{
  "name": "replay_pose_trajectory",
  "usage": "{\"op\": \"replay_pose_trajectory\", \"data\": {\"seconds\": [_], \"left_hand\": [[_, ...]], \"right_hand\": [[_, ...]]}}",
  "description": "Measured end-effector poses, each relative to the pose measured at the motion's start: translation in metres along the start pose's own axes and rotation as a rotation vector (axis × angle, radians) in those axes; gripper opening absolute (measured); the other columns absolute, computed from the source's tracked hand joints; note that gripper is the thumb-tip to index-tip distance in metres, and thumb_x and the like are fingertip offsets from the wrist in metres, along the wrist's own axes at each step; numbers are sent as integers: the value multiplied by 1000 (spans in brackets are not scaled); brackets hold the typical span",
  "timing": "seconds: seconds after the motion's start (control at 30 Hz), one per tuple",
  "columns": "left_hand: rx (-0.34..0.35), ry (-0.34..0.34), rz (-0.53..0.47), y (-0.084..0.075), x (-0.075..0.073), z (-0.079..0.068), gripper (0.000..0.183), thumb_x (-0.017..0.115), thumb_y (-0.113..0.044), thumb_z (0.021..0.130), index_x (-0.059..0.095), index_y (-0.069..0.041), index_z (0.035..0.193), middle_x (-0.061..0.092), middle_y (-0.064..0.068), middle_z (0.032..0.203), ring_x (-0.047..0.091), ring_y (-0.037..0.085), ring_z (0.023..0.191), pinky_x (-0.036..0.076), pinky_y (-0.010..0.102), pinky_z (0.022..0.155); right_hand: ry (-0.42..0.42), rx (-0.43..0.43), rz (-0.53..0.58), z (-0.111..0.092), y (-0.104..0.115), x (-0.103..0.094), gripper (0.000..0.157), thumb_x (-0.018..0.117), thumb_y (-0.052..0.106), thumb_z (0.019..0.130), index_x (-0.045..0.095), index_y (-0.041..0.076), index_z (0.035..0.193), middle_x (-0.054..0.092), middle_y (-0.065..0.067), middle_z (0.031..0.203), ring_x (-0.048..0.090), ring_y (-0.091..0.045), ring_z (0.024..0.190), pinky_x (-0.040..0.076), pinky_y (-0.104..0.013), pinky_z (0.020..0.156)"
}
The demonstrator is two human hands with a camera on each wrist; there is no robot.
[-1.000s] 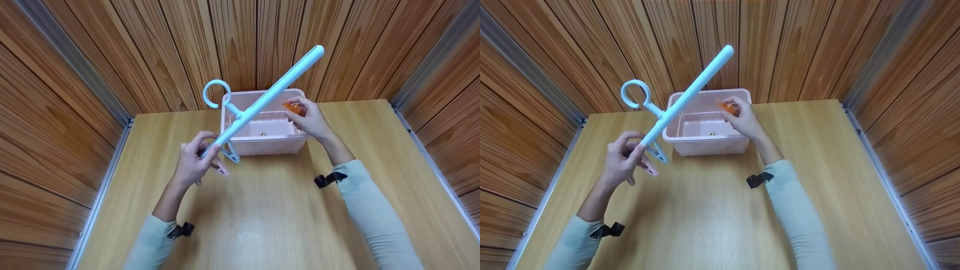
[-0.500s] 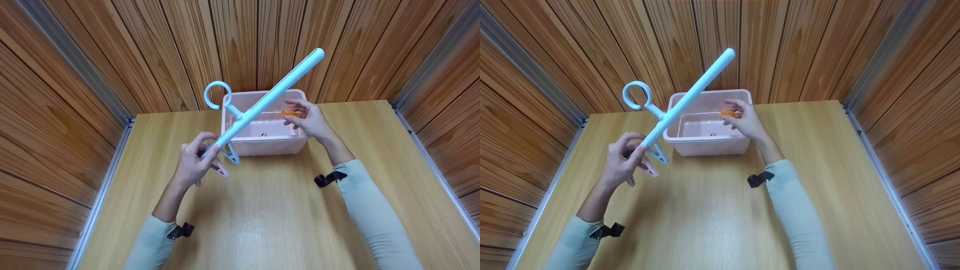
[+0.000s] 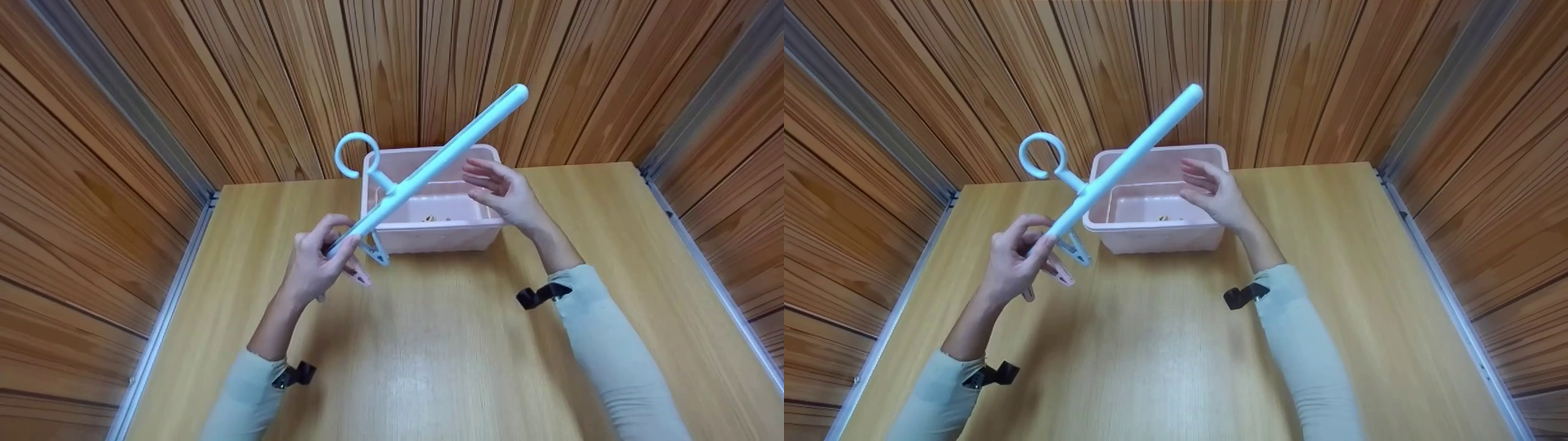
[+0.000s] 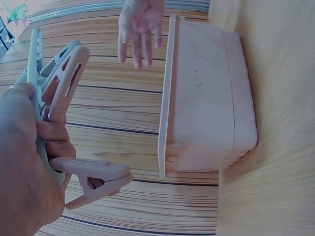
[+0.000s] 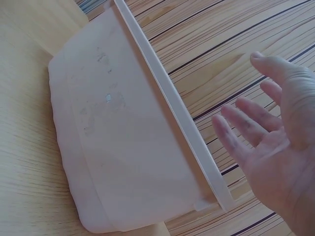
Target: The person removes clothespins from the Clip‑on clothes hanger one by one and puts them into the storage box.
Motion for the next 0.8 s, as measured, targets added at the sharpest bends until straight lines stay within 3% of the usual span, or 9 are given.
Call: {"op": "replay_pose_trajectory", "data": {"seconds": [0.4,0.8], "left_hand": [[-23,-18,33,6,-4,10,23,73,-6,106,68,-1,128,65,15,68,46,2,55,37,18,53],[2,-49,-9,14,-9,21,19,70,-4,106,67,2,124,55,13,61,39,1,53,31,15,51]], "right_hand": [[-60,-82,45,-10,10,3,54,71,-4,106,59,-1,159,63,-24,162,68,-6,142,55,-18,116],[-75,-172,63,-25,20,8,52,70,-10,103,62,-4,154,74,-7,154,70,-6,141,58,-21,114]]}}
Point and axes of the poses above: each hand's wrist, its own z-axis towards the middle knuckle, its own x-axis out of the palm, y = z × x, the point moved 1 cm from there along z, towards the middle knuckle
